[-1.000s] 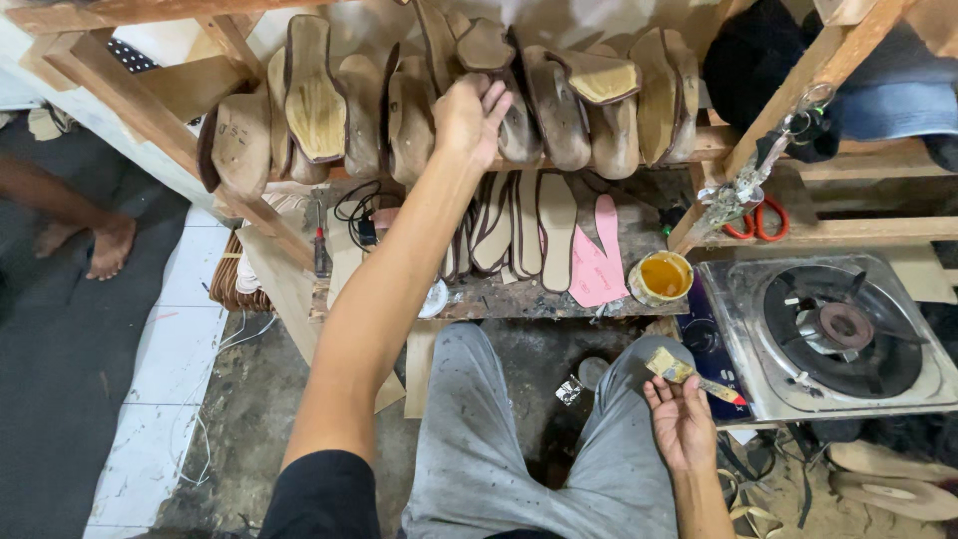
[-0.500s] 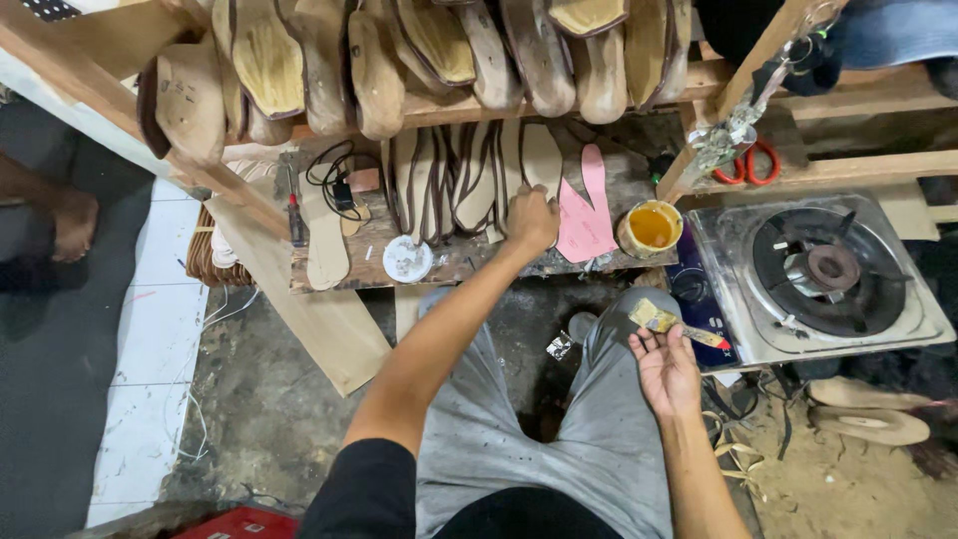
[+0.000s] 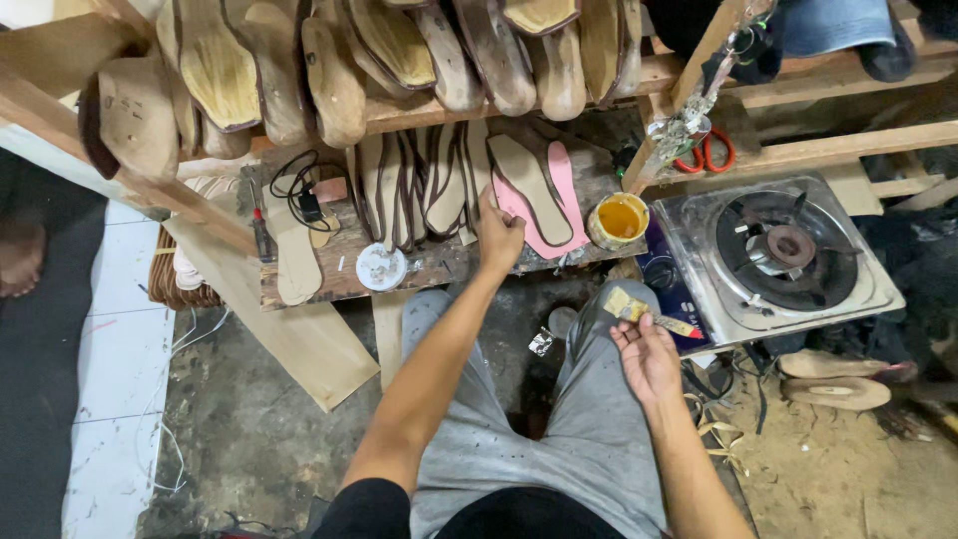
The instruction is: The person sits on the floor and uses a brush to apply glue from a cup onto the underside of shoe insoles one at a time, coating the surface, then places each finished insole on the rack above the workbench and picks up the next one.
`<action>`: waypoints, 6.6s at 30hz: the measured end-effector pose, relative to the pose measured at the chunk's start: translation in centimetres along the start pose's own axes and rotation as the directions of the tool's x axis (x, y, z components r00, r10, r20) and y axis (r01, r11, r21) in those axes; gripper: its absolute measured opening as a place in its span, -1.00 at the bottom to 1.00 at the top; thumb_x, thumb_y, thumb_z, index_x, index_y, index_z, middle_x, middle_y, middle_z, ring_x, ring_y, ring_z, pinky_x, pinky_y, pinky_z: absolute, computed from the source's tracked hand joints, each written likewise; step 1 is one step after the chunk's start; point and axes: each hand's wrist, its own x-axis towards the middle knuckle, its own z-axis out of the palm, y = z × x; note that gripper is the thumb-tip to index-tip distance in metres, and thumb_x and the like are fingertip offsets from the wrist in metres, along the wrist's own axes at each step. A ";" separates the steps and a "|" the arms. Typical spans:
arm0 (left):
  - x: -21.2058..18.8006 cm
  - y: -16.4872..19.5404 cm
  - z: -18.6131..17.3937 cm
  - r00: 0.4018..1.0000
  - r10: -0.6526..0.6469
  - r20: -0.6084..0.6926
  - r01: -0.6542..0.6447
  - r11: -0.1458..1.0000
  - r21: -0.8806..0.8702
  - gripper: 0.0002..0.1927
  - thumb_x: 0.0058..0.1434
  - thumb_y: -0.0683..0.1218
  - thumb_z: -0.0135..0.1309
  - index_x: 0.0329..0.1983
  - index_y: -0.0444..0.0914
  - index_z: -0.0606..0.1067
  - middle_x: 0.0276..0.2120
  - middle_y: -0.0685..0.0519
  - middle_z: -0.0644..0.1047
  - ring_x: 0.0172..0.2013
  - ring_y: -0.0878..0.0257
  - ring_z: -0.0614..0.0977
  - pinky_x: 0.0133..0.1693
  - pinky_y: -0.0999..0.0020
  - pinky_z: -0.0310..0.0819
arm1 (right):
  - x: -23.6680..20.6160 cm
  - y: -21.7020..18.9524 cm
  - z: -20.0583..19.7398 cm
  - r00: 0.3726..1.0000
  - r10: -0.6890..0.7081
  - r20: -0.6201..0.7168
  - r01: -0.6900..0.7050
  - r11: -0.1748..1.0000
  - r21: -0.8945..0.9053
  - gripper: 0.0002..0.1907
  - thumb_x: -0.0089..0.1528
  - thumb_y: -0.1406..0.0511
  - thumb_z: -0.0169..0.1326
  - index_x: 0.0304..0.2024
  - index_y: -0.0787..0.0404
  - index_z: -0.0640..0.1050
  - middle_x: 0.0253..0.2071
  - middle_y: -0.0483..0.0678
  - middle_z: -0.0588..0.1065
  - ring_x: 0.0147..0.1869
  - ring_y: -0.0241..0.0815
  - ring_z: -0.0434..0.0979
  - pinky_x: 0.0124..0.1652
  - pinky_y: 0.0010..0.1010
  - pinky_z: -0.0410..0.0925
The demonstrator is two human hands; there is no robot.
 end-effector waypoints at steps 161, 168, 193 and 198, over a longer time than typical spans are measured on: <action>-16.8 3.4 -10.9 0.741 0.246 0.625 0.644 0.006 -0.765 -0.23 0.38 -0.03 -0.17 0.66 -0.24 0.04 0.48 -0.13 0.28 0.25 -0.03 0.51 0.06 0.27 0.59 | 3.1 -4.0 16.9 0.797 -0.322 0.511 0.595 0.271 -0.757 -0.84 0.45 0.34 0.09 -0.07 0.36 0.58 -0.27 -0.09 0.53 -0.20 -0.36 0.47 -0.16 -0.51 0.37; -15.5 2.7 -8.2 0.845 0.244 0.476 0.485 0.027 -0.874 -0.29 0.58 0.15 -0.35 0.62 -0.39 0.09 0.40 -0.22 0.34 0.34 0.03 0.44 0.40 0.22 0.24 | -2.0 -0.6 18.1 0.736 -0.197 0.648 0.677 0.221 -0.702 -0.88 0.37 0.41 0.09 -0.08 0.36 0.55 -0.23 0.01 0.54 -0.20 -0.19 0.56 -0.15 -0.40 0.40; -11.3 -2.2 -8.0 0.926 0.034 0.375 0.377 -0.106 -0.920 -0.32 0.31 -0.03 -0.22 0.50 -0.36 0.23 0.31 -0.21 0.42 0.14 -0.08 0.55 0.23 0.08 0.47 | -4.3 1.5 16.7 0.576 -0.094 0.812 0.812 0.185 -0.554 -0.81 0.24 0.48 0.15 -0.08 0.37 0.58 -0.16 0.12 0.52 -0.12 0.02 0.57 -0.12 -0.30 0.43; -10.0 -3.2 -9.0 0.932 0.052 0.359 0.362 -0.166 -0.917 -0.35 0.32 -0.04 -0.20 0.46 -0.38 0.27 0.25 -0.21 0.47 0.08 -0.16 0.60 0.13 0.07 0.52 | -6.2 1.4 15.8 0.522 -0.074 0.850 0.832 0.264 -0.488 -0.80 0.22 0.47 0.10 -0.09 0.35 0.56 -0.17 0.08 0.53 -0.11 -0.01 0.58 -0.10 -0.29 0.45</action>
